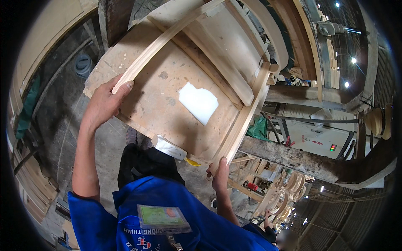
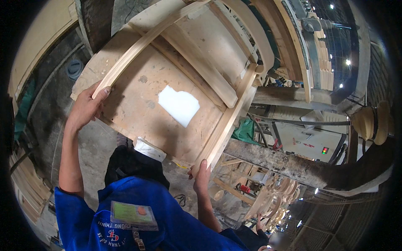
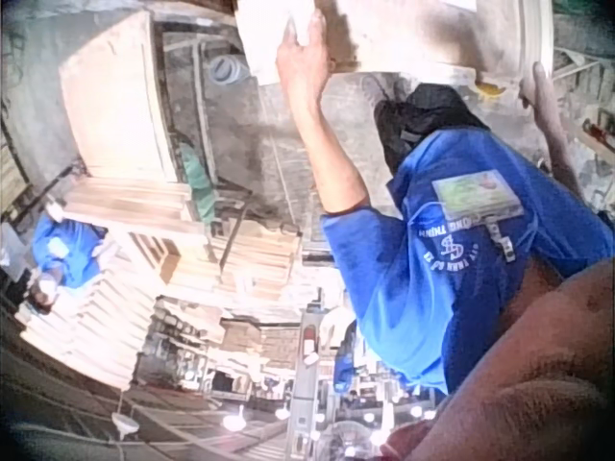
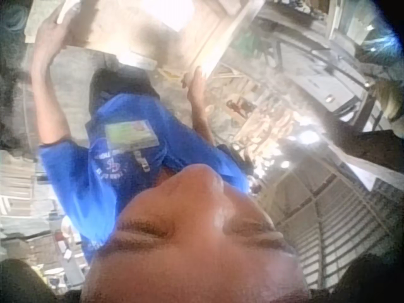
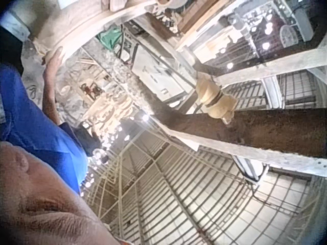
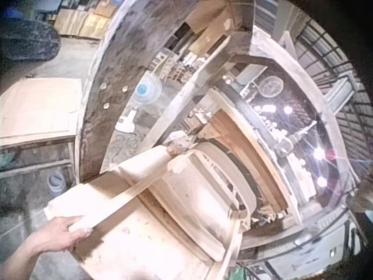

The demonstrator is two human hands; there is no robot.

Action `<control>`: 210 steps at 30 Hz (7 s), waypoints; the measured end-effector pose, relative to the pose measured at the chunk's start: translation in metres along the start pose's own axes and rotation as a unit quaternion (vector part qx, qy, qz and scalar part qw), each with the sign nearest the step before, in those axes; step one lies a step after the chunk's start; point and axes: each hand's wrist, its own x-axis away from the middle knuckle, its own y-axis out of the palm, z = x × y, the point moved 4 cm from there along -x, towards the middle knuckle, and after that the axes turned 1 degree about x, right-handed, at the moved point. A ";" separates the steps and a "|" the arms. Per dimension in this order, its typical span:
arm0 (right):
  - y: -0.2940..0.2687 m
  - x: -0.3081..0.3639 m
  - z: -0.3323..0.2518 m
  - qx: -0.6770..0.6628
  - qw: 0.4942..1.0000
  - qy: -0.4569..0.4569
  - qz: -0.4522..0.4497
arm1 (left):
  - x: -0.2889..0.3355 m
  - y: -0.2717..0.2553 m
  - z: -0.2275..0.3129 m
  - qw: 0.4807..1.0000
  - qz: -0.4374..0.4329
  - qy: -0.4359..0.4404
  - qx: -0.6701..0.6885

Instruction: The person assembles a wooden chair by inserting dowels into pre-drilled holes and joining the backrest to the frame. They then move the chair to a conveyor, place it on cardboard, and secure it with a strap.

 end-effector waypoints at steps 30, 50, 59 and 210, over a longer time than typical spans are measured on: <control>0.002 -0.016 0.003 0.083 0.989 0.059 0.110 | -0.004 0.007 -0.014 0.990 0.081 0.025 -0.116; -0.001 -0.013 0.013 0.070 0.990 -0.008 0.118 | -0.004 0.010 -0.013 0.972 0.161 0.072 -0.154; 0.009 -0.010 0.006 0.087 0.990 -0.033 0.110 | -0.003 0.006 -0.003 0.970 0.187 0.083 -0.130; -0.031 0.037 0.086 -0.512 0.742 -0.306 -0.305 | 0.146 0.148 0.068 0.813 0.221 0.062 -0.536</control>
